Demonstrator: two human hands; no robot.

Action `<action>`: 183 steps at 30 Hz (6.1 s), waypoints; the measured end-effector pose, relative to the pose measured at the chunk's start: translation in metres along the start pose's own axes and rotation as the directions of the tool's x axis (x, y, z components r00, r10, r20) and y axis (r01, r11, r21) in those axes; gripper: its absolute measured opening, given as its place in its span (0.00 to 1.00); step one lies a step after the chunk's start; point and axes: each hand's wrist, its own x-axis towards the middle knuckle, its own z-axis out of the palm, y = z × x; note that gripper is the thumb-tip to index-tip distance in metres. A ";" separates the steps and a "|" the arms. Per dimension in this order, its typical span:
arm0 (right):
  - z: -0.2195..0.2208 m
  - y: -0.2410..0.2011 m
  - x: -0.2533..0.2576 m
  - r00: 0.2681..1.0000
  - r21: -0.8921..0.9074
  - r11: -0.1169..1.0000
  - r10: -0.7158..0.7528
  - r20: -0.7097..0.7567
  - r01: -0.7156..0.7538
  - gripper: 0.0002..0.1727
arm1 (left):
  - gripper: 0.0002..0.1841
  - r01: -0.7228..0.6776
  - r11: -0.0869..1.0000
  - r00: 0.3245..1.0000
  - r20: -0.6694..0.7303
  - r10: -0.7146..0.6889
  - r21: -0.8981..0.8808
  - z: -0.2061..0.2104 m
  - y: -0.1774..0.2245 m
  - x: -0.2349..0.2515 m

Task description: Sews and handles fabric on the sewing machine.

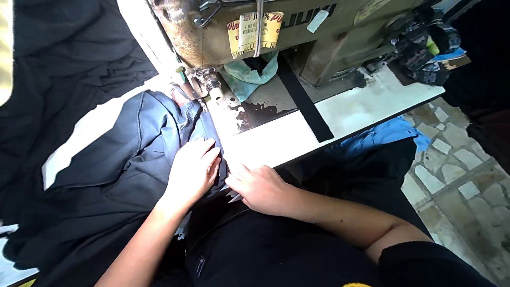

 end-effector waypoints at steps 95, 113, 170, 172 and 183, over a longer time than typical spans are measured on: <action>-0.009 0.038 0.024 0.971 -0.032 0.989 -0.149 -0.188 0.146 0.19 | 0.09 -0.006 0.997 0.997 -0.078 0.000 -0.078 0.010 -0.016 0.021; -0.061 0.223 -0.074 0.472 -0.043 0.791 0.320 -0.822 -0.611 0.39 | 0.17 -0.066 0.995 0.992 -0.116 0.057 -0.077 0.012 -0.024 0.004; -0.263 0.277 -0.079 0.032 0.535 0.577 0.698 -0.716 -0.617 0.30 | 0.18 0.102 0.992 0.983 -0.145 -0.112 -0.076 0.018 -0.081 0.063; -0.256 0.278 -0.075 0.000 0.539 0.576 0.684 -0.730 -0.615 0.31 | 0.26 0.121 0.990 0.983 -0.130 -0.130 -0.077 0.015 -0.078 0.064; -0.234 0.289 -0.085 0.002 0.533 0.681 0.617 -0.787 -0.502 0.27 | 0.20 0.170 0.984 0.982 -0.080 -0.174 -0.043 0.007 -0.086 0.067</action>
